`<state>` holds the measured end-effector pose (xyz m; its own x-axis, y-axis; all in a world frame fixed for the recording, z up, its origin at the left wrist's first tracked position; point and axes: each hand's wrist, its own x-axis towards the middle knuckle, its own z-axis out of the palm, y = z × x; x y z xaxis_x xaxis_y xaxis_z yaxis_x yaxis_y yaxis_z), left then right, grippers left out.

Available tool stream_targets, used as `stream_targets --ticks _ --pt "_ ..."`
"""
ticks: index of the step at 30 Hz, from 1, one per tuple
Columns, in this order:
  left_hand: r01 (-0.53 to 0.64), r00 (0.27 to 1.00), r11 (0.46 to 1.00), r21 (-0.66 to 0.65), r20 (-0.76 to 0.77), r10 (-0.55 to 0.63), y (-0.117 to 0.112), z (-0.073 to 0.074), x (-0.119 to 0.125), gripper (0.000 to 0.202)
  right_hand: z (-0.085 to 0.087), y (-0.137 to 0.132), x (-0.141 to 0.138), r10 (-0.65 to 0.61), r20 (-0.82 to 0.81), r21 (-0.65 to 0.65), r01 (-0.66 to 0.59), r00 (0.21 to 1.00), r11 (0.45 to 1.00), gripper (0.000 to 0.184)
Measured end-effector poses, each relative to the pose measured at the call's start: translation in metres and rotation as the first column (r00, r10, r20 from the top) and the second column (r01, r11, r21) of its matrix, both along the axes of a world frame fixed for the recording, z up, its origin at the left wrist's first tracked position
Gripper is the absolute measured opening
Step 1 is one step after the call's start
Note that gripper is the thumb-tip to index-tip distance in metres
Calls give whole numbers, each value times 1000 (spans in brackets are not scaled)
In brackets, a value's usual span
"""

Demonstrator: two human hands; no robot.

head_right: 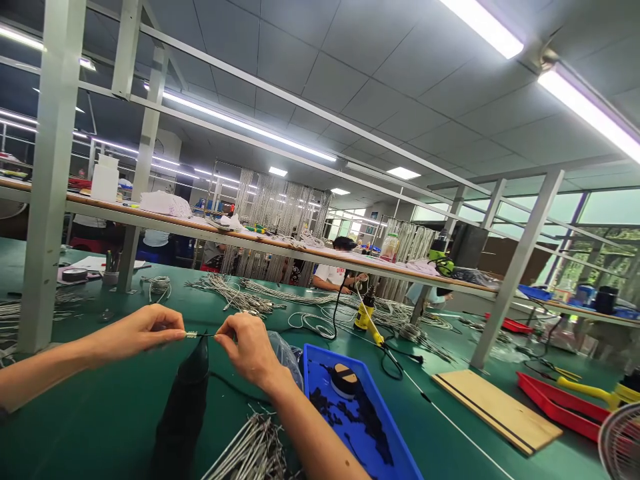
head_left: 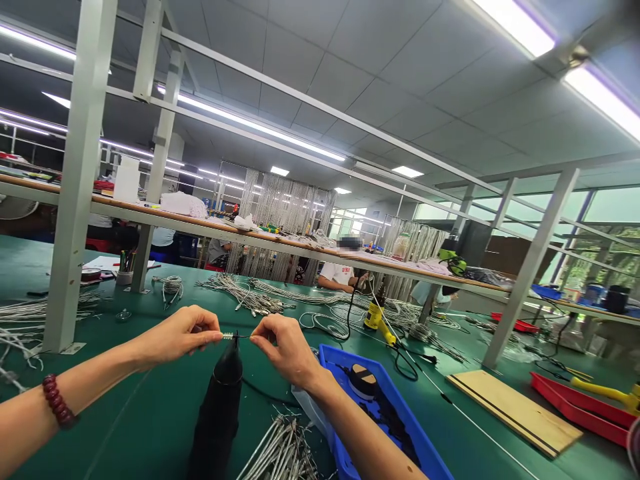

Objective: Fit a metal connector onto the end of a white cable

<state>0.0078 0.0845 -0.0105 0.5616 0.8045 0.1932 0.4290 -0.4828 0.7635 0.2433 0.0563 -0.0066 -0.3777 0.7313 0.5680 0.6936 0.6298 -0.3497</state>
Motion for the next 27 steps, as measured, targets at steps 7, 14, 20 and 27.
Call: stream_targets --ticks 7,14,20,27 --pt "14 1000 1000 -16 -3 -14 -4 2 -1 46 0 -1 -1 -6 1 2 6 1000 1000 12" --pt "-32 998 999 5 -59 33 0 -2 -5 60 1 -1 -1 -4 11 9 4 1000 1000 13" --pt "-9 999 1000 24 -46 10 1 0 -5 50 0 1 1 0 14 12 0 1000 1000 15" --pt "-6 1000 1000 -16 -8 6 -2 1 -2 46 -1 0 2 -6 19 10 5 1000 1000 16"
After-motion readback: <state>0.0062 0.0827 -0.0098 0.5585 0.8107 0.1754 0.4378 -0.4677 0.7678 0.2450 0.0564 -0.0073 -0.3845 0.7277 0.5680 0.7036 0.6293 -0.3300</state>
